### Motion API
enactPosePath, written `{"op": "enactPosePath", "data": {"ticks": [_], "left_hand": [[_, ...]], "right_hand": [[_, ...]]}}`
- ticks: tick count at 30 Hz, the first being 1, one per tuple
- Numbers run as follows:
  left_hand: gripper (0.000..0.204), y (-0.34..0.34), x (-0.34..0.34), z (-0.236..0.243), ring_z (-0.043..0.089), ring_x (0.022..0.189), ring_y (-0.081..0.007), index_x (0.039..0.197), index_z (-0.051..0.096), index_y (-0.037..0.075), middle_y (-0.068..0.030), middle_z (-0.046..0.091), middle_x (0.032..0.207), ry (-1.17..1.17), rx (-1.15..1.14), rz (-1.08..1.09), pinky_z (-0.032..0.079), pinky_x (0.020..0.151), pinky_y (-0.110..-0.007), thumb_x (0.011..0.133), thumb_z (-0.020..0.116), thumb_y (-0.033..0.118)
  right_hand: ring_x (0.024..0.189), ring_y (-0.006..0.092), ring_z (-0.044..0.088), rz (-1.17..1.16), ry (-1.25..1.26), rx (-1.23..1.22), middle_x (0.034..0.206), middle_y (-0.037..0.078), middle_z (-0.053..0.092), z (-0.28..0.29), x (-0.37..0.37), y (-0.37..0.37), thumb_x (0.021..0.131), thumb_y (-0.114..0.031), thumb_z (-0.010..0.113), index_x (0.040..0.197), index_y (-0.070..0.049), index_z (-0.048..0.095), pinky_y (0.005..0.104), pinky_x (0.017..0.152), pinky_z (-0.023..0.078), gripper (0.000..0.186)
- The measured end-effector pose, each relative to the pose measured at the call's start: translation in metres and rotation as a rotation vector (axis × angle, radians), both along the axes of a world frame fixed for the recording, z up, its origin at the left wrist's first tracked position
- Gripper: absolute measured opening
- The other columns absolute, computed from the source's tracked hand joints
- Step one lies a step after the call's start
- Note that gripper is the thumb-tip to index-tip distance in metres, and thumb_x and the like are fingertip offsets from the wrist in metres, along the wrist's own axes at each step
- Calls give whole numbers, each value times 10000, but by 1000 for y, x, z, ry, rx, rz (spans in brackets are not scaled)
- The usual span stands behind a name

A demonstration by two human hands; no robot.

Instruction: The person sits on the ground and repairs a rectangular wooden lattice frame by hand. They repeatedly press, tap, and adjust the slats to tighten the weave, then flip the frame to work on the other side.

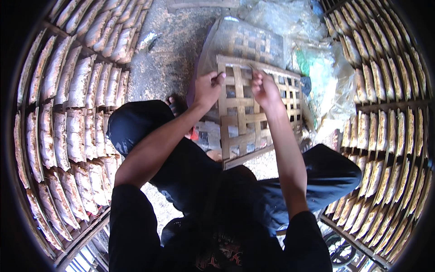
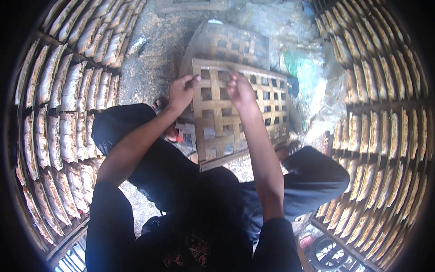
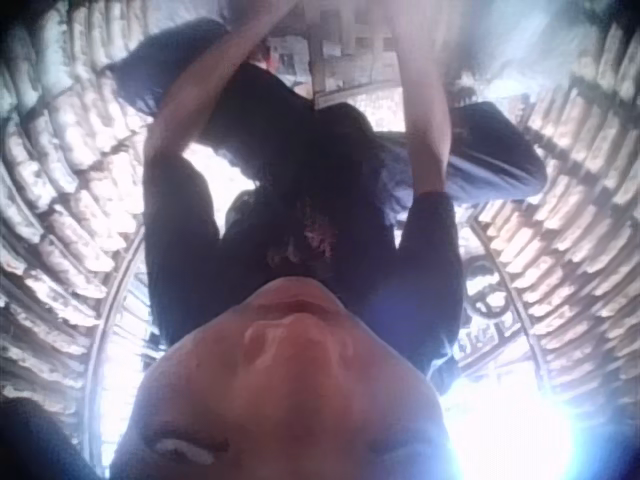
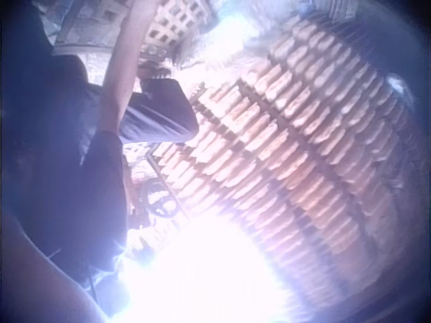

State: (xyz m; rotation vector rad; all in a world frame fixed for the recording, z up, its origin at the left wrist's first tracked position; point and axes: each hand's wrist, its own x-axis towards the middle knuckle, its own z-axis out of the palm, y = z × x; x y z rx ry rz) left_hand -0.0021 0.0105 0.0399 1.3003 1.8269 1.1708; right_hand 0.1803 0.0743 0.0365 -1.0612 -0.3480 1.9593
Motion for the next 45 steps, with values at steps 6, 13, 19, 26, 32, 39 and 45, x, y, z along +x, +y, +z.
{"op": "enactPosePath", "data": {"ticks": [6,13,19,26,32,39,45], "left_hand": [[289,-2,-1,-16,611,570,-227,923,677,18,-174,651,693,21,16,46,478,582,-338,889,600,294],[272,1,1,-17,541,482,-206,825,668,12,-173,595,606,44,59,48,423,501,-350,868,620,276],[264,6,4,-25,522,462,-201,817,667,-1,-169,592,593,-1,121,63,409,485,-348,862,630,256],[304,7,0,-41,576,510,-241,844,678,30,-159,613,629,48,85,107,435,512,-370,858,623,329],[320,11,2,-35,616,580,-257,879,685,50,-161,639,688,-14,35,53,458,554,-361,863,614,362],[324,12,2,-31,597,561,-257,889,693,68,-157,633,676,2,37,64,449,547,-366,860,610,380],[316,15,2,-33,595,536,-245,876,704,79,-141,629,646,3,33,60,445,522,-363,852,612,380]], "right_hand": [[498,13,375,-432,240,-27,618,-84,453,-1,126,-36,977,-139,432,843,-86,559,150,453,298,192],[501,101,483,-927,266,-237,573,-20,499,-84,272,-109,918,-120,454,725,-94,539,226,487,434,212],[575,104,552,-640,113,-78,674,-17,587,-104,234,-103,937,-234,537,825,-109,621,223,521,465,188],[611,164,541,-578,-942,367,708,27,582,-117,198,-126,854,-249,613,822,-11,637,312,526,434,241],[827,296,654,-72,-1579,432,946,223,673,-179,230,-131,802,-291,649,1110,8,642,397,749,493,430],[806,359,670,-32,-1633,303,833,229,682,-146,196,-140,791,-296,633,918,6,707,438,710,507,336],[749,320,687,197,-1992,342,757,174,683,-156,203,-145,797,-309,625,753,-29,673,404,656,542,288]]}}
